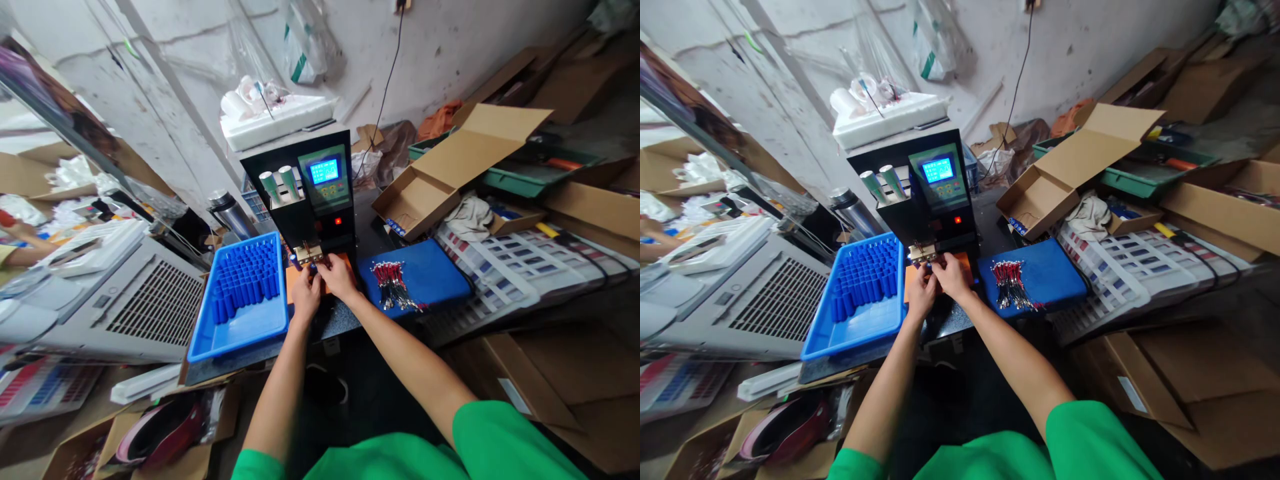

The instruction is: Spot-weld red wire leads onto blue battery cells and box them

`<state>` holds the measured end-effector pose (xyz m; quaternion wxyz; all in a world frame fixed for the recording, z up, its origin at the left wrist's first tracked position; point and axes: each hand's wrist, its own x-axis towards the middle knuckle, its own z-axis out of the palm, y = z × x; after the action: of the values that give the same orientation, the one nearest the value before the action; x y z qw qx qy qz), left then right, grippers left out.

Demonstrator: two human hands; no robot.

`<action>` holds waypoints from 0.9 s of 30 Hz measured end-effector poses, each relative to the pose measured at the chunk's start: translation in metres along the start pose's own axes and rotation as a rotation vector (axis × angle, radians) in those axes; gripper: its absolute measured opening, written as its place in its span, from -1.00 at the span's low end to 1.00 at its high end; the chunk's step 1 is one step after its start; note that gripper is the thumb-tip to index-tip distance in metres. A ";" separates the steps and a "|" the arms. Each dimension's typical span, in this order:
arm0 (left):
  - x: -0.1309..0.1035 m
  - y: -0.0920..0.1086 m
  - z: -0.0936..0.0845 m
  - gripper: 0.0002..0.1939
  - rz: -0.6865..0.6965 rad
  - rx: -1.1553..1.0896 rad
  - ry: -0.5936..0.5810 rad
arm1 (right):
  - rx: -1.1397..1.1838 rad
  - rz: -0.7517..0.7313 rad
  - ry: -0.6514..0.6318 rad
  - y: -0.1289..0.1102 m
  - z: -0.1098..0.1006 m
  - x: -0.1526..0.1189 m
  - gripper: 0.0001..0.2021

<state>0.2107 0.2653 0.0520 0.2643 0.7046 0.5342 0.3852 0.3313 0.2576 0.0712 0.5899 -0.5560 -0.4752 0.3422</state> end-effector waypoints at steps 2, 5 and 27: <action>0.000 0.000 0.000 -0.64 0.015 0.001 0.004 | -0.009 0.000 0.002 -0.001 0.000 -0.001 -0.87; 0.000 0.000 0.000 -0.62 0.019 -0.006 -0.001 | 0.001 0.001 0.001 -0.001 0.001 0.000 -0.86; -0.001 0.002 0.000 -0.64 -0.008 0.035 0.013 | -0.001 -0.007 -0.007 0.004 0.000 0.002 -0.88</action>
<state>0.2115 0.2637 0.0538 0.2499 0.7044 0.5454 0.3793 0.3319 0.2599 0.0671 0.5889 -0.5535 -0.4794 0.3420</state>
